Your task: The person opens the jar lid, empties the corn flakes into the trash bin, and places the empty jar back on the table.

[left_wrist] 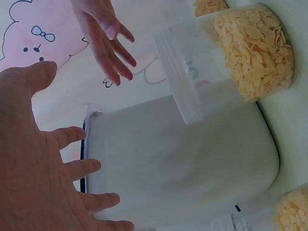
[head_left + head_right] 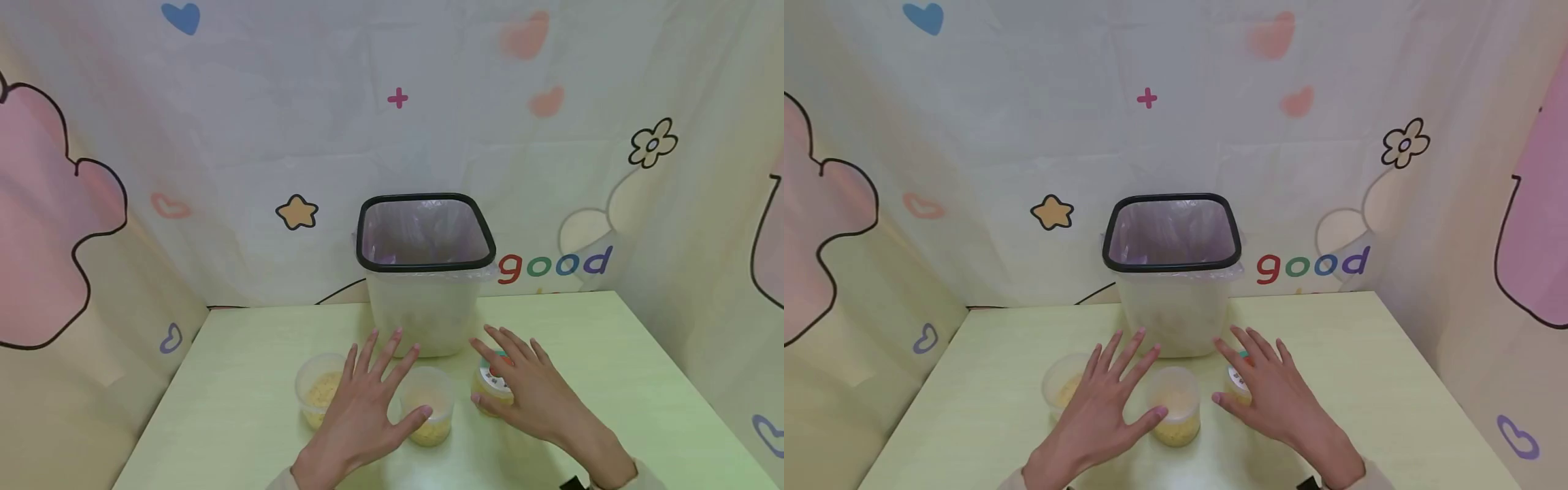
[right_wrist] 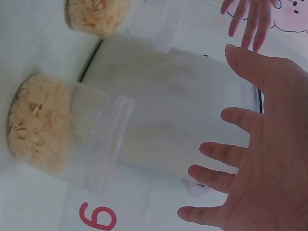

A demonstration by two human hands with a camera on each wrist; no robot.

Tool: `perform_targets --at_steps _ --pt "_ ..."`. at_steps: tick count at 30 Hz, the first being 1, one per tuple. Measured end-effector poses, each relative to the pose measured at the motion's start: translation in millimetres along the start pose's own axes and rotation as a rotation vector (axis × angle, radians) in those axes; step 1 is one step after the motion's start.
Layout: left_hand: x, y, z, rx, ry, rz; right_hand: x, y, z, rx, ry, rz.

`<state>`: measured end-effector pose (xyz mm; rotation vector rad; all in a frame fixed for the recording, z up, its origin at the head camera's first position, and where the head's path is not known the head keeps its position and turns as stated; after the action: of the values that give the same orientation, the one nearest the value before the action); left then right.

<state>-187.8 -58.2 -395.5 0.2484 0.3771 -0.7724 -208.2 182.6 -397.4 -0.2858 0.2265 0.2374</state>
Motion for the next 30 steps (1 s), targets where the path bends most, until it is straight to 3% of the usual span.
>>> perform_targets --at_steps 13,21,30 --pt "-5.3 3.6 -6.6 0.028 -0.034 0.002 -15.6 21.4 -19.5 0.011 -0.063 -0.038" --pt "-8.4 8.2 -12.7 -0.001 -0.021 -0.037 -19.7 29.2 -29.6 -0.002 -0.169 -0.096" --pt "-10.2 11.0 -16.2 0.011 -0.022 -0.043 -26.3 33.3 -41.2 -0.018 -0.207 -0.146"
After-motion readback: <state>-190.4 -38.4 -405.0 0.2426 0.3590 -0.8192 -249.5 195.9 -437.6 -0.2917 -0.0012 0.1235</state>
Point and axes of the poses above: each hand's wrist, its own x-axis away from the middle knuckle, its own z-axis out of the back of the hand, y = z × x, the point moved 5 cm from there along -x, towards the middle knuckle, and after that the axes turned 14 degrees about -z, right-handed, at the moved point
